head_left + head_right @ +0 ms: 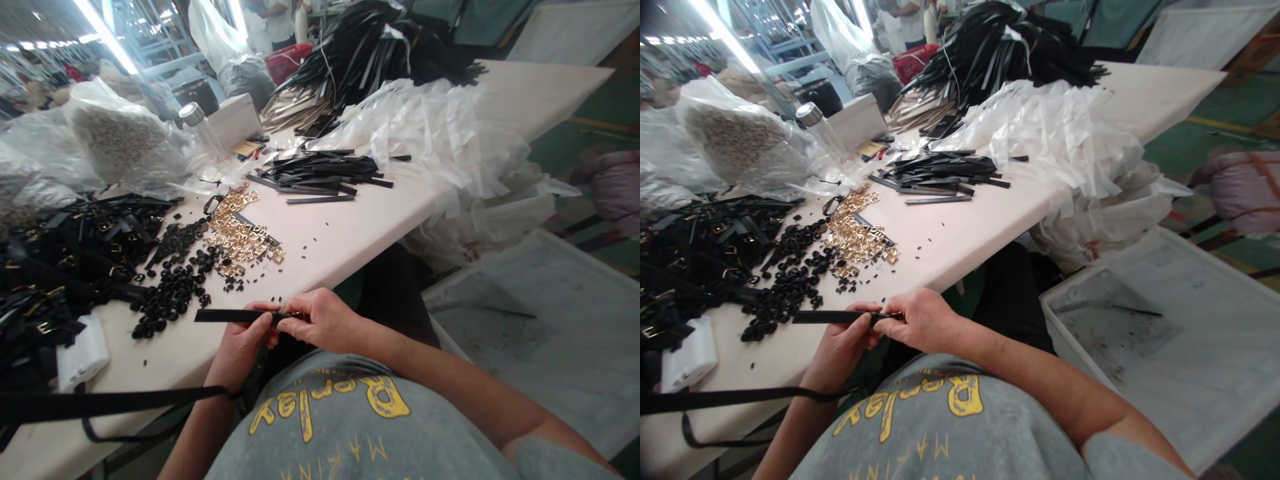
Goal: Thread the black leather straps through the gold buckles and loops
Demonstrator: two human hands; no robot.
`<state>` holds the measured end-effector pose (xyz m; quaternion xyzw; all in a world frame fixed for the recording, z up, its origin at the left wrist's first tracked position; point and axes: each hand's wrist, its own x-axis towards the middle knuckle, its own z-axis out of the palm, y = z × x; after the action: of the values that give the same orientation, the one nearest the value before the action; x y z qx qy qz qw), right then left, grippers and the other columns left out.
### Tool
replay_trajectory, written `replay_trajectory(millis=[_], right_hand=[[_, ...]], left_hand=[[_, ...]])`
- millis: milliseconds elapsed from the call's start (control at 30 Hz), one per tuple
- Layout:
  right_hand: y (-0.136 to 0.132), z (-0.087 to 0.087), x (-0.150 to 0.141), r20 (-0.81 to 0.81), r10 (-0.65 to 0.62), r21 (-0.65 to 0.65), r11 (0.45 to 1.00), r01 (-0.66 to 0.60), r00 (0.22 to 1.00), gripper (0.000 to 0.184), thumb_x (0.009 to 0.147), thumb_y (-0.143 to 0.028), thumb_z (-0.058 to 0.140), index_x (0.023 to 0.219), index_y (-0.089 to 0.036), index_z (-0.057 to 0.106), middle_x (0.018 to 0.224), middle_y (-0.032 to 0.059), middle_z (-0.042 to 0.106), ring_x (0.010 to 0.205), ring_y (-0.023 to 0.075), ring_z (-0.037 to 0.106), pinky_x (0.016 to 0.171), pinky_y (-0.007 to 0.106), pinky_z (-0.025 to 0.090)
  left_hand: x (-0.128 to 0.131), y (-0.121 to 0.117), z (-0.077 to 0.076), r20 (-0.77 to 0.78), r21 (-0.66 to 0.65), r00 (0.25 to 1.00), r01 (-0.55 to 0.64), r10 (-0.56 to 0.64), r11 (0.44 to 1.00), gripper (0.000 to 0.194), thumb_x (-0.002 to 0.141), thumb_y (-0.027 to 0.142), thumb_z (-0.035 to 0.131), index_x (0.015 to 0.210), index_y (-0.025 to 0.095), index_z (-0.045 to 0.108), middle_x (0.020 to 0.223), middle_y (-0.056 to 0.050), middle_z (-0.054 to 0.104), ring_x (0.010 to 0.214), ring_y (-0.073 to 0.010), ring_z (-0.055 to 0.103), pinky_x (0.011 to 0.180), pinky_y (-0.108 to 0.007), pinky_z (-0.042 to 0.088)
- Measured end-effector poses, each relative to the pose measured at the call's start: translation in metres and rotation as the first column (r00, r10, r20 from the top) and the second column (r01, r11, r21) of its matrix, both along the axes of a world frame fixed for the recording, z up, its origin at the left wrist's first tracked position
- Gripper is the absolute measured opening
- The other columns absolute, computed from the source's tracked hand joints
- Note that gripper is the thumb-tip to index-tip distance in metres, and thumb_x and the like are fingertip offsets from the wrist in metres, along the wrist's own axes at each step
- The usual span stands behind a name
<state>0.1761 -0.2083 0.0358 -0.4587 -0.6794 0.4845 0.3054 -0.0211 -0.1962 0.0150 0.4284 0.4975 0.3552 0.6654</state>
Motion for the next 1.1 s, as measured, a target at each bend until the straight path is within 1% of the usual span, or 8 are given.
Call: replay_trajectory(millis=[100, 167, 300, 367, 500, 700, 900, 1100], right_hand=[[0.0, 0.005, -0.001, 0.201, -0.063, 0.143, 0.989, 0.034, 0.977, 0.019, 0.086, -0.031, 0.064, 0.077, -0.015, 0.069, 0.064, -0.0002, 0.063, 0.057, 0.0093, 0.049, 0.053, 0.021, 0.029], [-0.002, 0.006, -0.003, 0.312, -0.1, 0.199, 0.979, 0.038, 0.945, 0.021, 0.086, -0.032, 0.063, 0.074, -0.015, 0.068, 0.066, 0.0017, 0.065, 0.059, 0.0109, 0.05, 0.054, 0.023, 0.026], [-0.005, 0.007, -0.004, 0.397, -0.135, 0.279, 0.96, 0.021, 0.908, 0.023, 0.09, -0.033, 0.059, 0.077, -0.015, 0.066, 0.071, 0.0047, 0.068, 0.064, 0.0136, 0.055, 0.056, 0.025, 0.026], [-0.006, 0.007, -0.003, 0.379, -0.1, 0.289, 0.957, -0.015, 0.92, 0.024, 0.092, -0.034, 0.057, 0.079, -0.015, 0.066, 0.074, 0.005, 0.068, 0.066, 0.0142, 0.057, 0.057, 0.024, 0.028], [-0.005, 0.005, 0.002, 0.323, -0.027, 0.284, 0.956, -0.07, 0.946, 0.023, 0.093, -0.033, 0.057, 0.082, -0.014, 0.065, 0.076, 0.0055, 0.068, 0.069, 0.0147, 0.058, 0.06, 0.023, 0.032], [-0.004, -0.003, 0.008, 0.204, -0.017, 0.248, 0.968, -0.034, 0.979, 0.019, 0.091, -0.029, 0.061, 0.078, -0.015, 0.065, 0.071, 0.0021, 0.066, 0.064, 0.0115, 0.055, 0.059, 0.021, 0.034], [-0.003, -0.007, 0.009, 0.008, -0.055, 0.046, 0.997, 0.055, 0.998, 0.02, 0.089, -0.033, 0.063, 0.082, -0.015, 0.069, 0.064, -0.0016, 0.063, 0.058, 0.0094, 0.052, 0.055, 0.02, 0.035], [-0.004, -0.017, 0.008, -0.122, -0.089, -0.049, 0.995, 0.084, 0.989, 0.03, 0.089, -0.044, 0.061, 0.092, -0.015, 0.069, 0.071, 0.0002, 0.066, 0.063, 0.011, 0.057, 0.057, 0.02, 0.041]], left_hand=[[0.002, -0.002, -0.002, 0.0, 0.017, 0.999, -0.041, 0.041, 0.999, 0.028, 0.073, 0.038, 0.078, 0.083, 0.015, 0.066, 0.059, 0.002, 0.064, 0.05, -0.0096, 0.056, 0.049, -0.019, 0.045], [0.003, -0.006, -0.003, -0.058, 0.089, 0.997, -0.049, 0.055, 0.995, 0.025, 0.073, 0.035, 0.078, 0.079, 0.015, 0.066, 0.058, 0.001, 0.064, 0.05, -0.01, 0.057, 0.05, -0.02, 0.046], [0.004, -0.011, 0.0, -0.14, 0.249, 0.984, -0.072, 0.109, 0.966, 0.019, 0.074, 0.031, 0.077, 0.079, 0.016, 0.067, 0.058, 0.001, 0.066, 0.053, -0.0122, 0.061, 0.054, -0.022, 0.051], [0.005, -0.011, 0.002, -0.143, 0.263, 0.983, -0.072, 0.112, 0.962, 0.018, 0.073, 0.031, 0.077, 0.078, 0.016, 0.067, 0.058, 0.001, 0.066, 0.053, -0.0132, 0.062, 0.054, -0.023, 0.052], [0.008, -0.008, 0.007, -0.148, 0.202, 0.988, -0.023, 0.053, 0.979, 0.018, 0.071, 0.03, 0.077, 0.076, 0.016, 0.066, 0.056, 0.001, 0.066, 0.05, -0.0132, 0.061, 0.052, -0.023, 0.051], [0.013, -0.005, 0.008, -0.159, 0.15, 0.987, 0.018, 0.007, 0.989, 0.018, 0.073, 0.031, 0.075, 0.075, 0.016, 0.066, 0.054, 0.001, 0.065, 0.051, -0.0123, 0.059, 0.052, -0.022, 0.049], [0.02, -0.004, -0.006, 0.031, 0.081, 0.995, -0.096, 0.094, 0.992, 0.024, 0.073, 0.037, 0.076, 0.077, 0.015, 0.069, 0.057, 0.001, 0.065, 0.05, -0.0097, 0.056, 0.05, -0.02, 0.046], [0.019, -0.006, -0.014, 0.132, -0.005, 0.966, -0.225, 0.223, 0.974, 0.027, 0.065, 0.033, 0.083, 0.082, 0.015, 0.073, 0.074, -0.003, 0.073, 0.062, -0.0113, 0.063, 0.06, -0.022, 0.052]])
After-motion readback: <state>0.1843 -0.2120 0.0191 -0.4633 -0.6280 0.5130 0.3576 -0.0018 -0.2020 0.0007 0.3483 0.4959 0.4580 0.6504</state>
